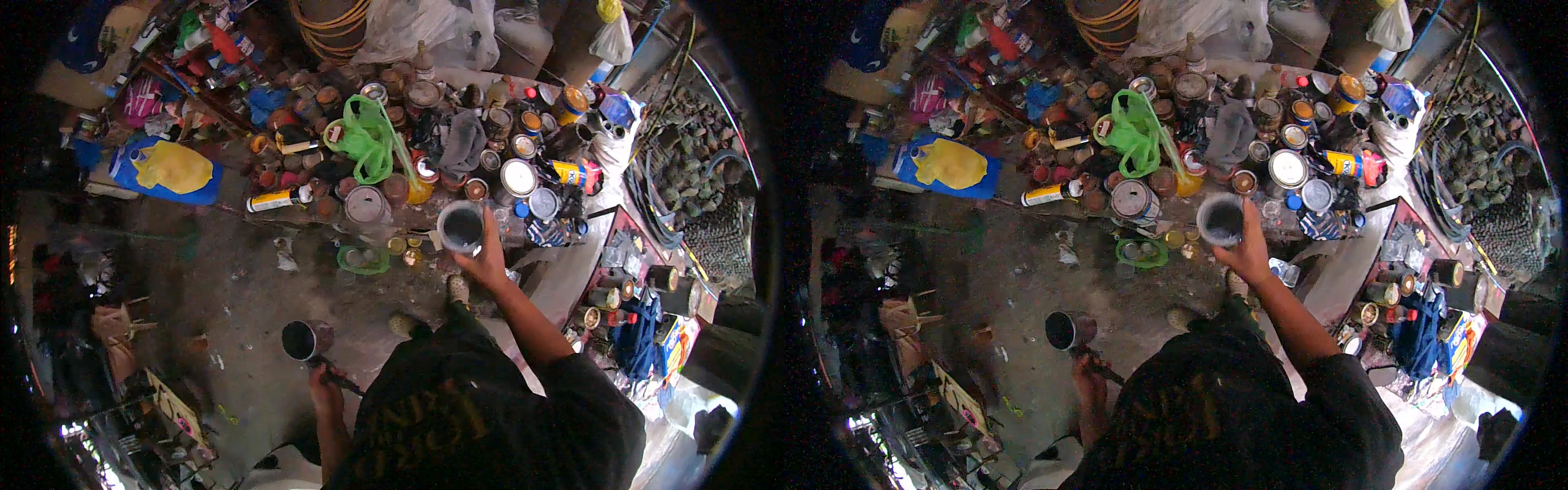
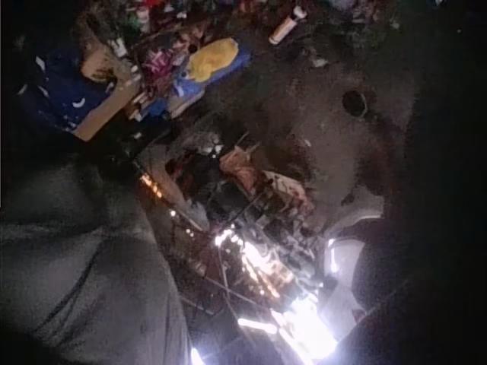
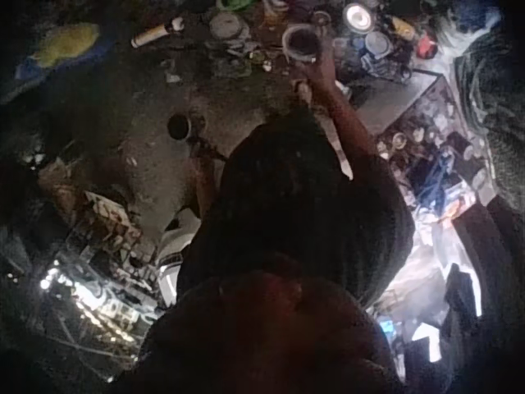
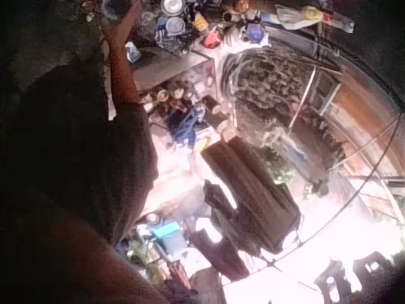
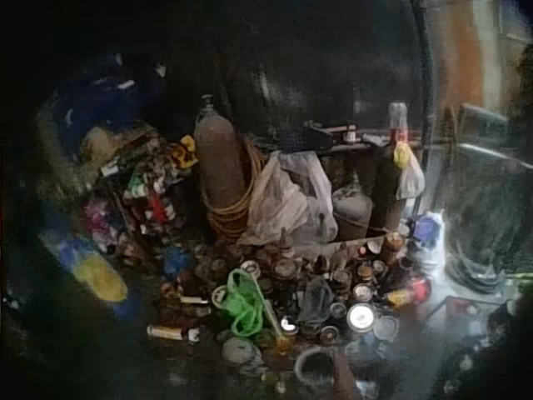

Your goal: The person gathers paint cans and tools from a cluttered workbench, pours paint into a container, and stirs it with a metal rod. They then walk through a garage area with several cars and approach a light blue vehicle.

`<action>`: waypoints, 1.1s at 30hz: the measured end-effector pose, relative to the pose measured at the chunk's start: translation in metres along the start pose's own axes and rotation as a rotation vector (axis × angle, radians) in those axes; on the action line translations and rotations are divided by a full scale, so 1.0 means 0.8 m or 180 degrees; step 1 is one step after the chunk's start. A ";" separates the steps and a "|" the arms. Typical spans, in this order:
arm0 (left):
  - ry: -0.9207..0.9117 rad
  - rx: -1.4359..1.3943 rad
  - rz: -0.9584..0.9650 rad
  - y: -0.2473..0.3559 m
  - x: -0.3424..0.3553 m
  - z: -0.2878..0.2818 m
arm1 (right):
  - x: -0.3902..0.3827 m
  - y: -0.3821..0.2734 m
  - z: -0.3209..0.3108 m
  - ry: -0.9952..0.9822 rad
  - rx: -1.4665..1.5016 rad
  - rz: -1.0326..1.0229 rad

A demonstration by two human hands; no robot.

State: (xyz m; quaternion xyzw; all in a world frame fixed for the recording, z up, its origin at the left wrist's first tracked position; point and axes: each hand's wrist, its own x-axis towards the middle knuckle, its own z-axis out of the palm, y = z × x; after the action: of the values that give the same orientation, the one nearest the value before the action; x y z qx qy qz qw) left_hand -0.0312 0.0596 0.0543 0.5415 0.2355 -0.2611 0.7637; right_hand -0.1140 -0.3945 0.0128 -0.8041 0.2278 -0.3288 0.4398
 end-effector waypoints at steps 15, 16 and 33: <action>-0.0267 0.0210 -0.0075 0.001 0.046 -0.011 | 0.034 -0.129 -0.014 -0.0057 -0.0081 -0.0596; -0.0404 0.0173 -0.0150 0.002 0.046 -0.014 | 0.044 -0.133 -0.022 0.0086 -0.0189 -0.0757; -0.0510 0.0308 0.0029 -0.008 0.035 0.013 | 0.226 -0.346 -0.088 0.1092 -0.0058 -0.2793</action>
State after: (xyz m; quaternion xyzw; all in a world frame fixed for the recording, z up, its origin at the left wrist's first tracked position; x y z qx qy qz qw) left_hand -0.0134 0.0437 0.0348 0.5561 0.1583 -0.3111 0.7542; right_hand -0.0211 -0.4112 0.3371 -0.7623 -0.0614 -0.6098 0.2082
